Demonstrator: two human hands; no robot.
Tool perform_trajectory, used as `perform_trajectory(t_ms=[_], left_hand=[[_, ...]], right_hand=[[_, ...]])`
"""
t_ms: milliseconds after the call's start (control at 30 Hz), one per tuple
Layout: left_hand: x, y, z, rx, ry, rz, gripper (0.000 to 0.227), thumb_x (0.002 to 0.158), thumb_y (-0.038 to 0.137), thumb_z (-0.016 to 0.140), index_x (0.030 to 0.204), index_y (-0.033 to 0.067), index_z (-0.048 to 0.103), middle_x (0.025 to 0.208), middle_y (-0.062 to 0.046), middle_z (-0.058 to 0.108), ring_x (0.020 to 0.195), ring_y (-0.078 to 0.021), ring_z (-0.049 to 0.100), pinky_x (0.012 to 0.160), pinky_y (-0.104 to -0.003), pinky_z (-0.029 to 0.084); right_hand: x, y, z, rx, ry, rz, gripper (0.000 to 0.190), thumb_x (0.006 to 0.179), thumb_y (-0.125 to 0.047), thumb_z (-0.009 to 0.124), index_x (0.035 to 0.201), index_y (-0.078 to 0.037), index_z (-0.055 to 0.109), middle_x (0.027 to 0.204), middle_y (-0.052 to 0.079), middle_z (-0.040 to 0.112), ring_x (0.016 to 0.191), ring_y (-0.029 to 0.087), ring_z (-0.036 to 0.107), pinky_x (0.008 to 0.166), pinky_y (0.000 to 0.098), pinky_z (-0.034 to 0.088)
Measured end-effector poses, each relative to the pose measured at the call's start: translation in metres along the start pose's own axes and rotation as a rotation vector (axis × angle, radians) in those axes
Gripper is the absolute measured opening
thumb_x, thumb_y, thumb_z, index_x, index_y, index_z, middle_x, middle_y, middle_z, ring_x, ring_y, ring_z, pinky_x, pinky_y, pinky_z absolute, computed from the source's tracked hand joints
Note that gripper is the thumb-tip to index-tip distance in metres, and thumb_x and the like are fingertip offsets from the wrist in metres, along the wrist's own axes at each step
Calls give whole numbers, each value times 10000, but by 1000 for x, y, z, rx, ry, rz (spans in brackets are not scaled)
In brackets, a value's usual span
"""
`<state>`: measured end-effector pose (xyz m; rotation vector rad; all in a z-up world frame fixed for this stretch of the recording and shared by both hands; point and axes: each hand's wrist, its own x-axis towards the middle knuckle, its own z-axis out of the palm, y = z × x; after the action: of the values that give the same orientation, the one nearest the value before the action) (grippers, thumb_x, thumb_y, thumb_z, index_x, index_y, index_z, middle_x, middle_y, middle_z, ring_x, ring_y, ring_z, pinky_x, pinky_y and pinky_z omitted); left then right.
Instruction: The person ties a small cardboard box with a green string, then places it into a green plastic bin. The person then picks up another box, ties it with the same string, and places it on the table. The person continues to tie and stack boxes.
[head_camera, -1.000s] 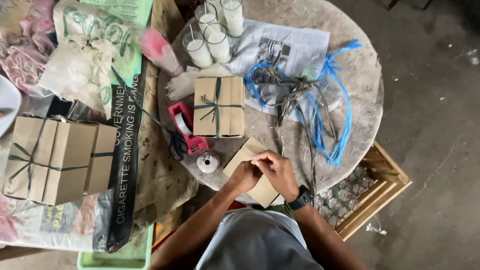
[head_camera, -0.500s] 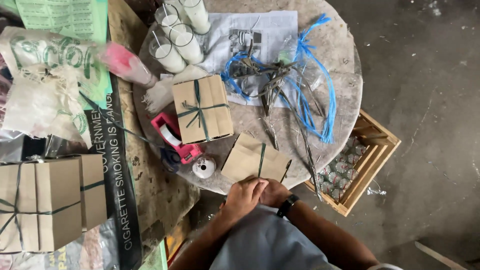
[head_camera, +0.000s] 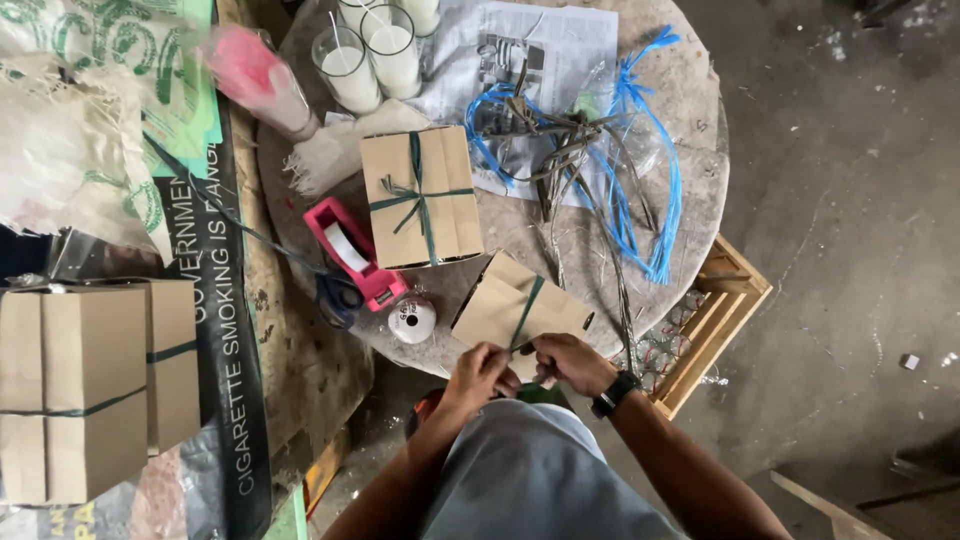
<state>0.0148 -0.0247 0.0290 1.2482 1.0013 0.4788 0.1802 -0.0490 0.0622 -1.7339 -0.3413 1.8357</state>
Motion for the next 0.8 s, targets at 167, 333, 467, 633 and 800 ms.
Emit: perform_trajectory(t_ms=[167, 333, 467, 633, 800], left_hand=[[1, 14, 5, 93, -180, -29, 132, 858, 103, 489, 826, 14, 582, 569, -84, 620, 468, -181, 619, 427, -268, 507], [14, -2, 8, 579, 105, 261, 44, 734, 179, 568, 776, 165, 565, 667, -24, 569, 604, -252, 620, 499, -356, 504], [30, 0, 1, 673, 64, 294, 92, 813, 142, 488, 904, 148, 491, 764, -50, 544, 674, -273, 619, 519, -351, 508], [44, -9, 7, 746, -126, -61, 175, 800, 261, 480, 780, 114, 571, 702, -120, 617, 701, -332, 623, 569, -438, 510], [55, -28, 8, 398, -38, -9, 191, 798, 211, 472, 852, 109, 624, 770, -150, 634, 742, -366, 607, 607, -435, 502]], right_hand=[[2, 4, 2, -19, -62, -27, 246, 817, -214, 578, 639, -88, 463, 521, -44, 304, 412, 75, 325, 367, 204, 243], [16, 17, -4, -596, 203, -417, 175, 792, -171, 591, 653, -71, 555, 483, 57, 458, 453, 197, 486, 405, 270, 370], [25, 40, -6, -896, 461, -712, 80, 749, -169, 619, 702, -125, 572, 586, 54, 579, 564, 245, 604, 501, 302, 480], [3, 16, 17, -571, 482, -714, 34, 742, -74, 608, 763, -87, 631, 605, 83, 573, 506, 195, 565, 472, 280, 464], [-2, 14, 26, 73, 330, -629, 102, 777, -79, 569, 808, -11, 637, 477, 31, 445, 436, 71, 354, 402, 193, 311]])
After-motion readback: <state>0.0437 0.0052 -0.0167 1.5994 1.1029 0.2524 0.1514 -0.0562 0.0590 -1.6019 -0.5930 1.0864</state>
